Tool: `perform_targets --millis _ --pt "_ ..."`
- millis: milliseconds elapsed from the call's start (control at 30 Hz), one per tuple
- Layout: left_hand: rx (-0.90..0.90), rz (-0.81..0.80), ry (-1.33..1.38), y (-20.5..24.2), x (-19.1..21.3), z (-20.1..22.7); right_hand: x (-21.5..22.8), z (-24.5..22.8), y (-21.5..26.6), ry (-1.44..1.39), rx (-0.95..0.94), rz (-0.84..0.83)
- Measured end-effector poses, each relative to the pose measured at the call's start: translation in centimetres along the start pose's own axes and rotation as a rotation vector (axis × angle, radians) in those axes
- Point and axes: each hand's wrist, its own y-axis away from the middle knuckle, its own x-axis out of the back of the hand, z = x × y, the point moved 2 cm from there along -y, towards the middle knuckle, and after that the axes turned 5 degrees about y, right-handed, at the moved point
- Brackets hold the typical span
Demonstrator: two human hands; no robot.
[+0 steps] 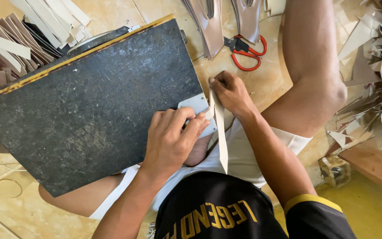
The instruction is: The person sits on the floor and repeatedly rubs the edges of light-colored leather pieces against a small white sanding block to smooth them. They handle the pieces one at a time, turning them over and rubbing different edges before placing them aside.
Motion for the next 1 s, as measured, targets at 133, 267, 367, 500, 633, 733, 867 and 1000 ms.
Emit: perform_targets --millis 133,267,367,500,633,733,867,1000 --pt "-0.019 0.024 -0.032 -0.1 -0.3 0.2 -0.1 1.0 -0.6 0.094 -0.001 0.026" --pt "-0.024 0.033 -0.051 0.0 -0.6 0.3 -0.3 1.9 -1.3 0.143 -0.024 0.069" --pt "-0.031 0.066 -0.054 -0.1 -0.9 0.4 -0.5 2.9 -1.5 0.203 -0.022 0.098" --pt "0.001 0.121 -0.079 0.0 -1.6 0.7 -0.7 5.0 -2.3 0.211 -0.036 0.154" --pt "0.072 0.100 -0.068 0.2 -1.7 0.8 1.0 5.4 -3.0 0.170 0.033 0.261" --pt "0.101 0.084 -0.048 0.5 -1.4 0.8 4.5 4.9 -2.2 -0.127 -0.131 0.263" --pt "0.111 0.089 0.056 1.0 -0.7 1.0 12.3 1.5 2.1 -0.603 0.032 0.370" --pt "0.362 -0.007 0.598 1.5 -2.2 3.3 16.4 -4.6 8.5 -1.147 0.288 0.346"
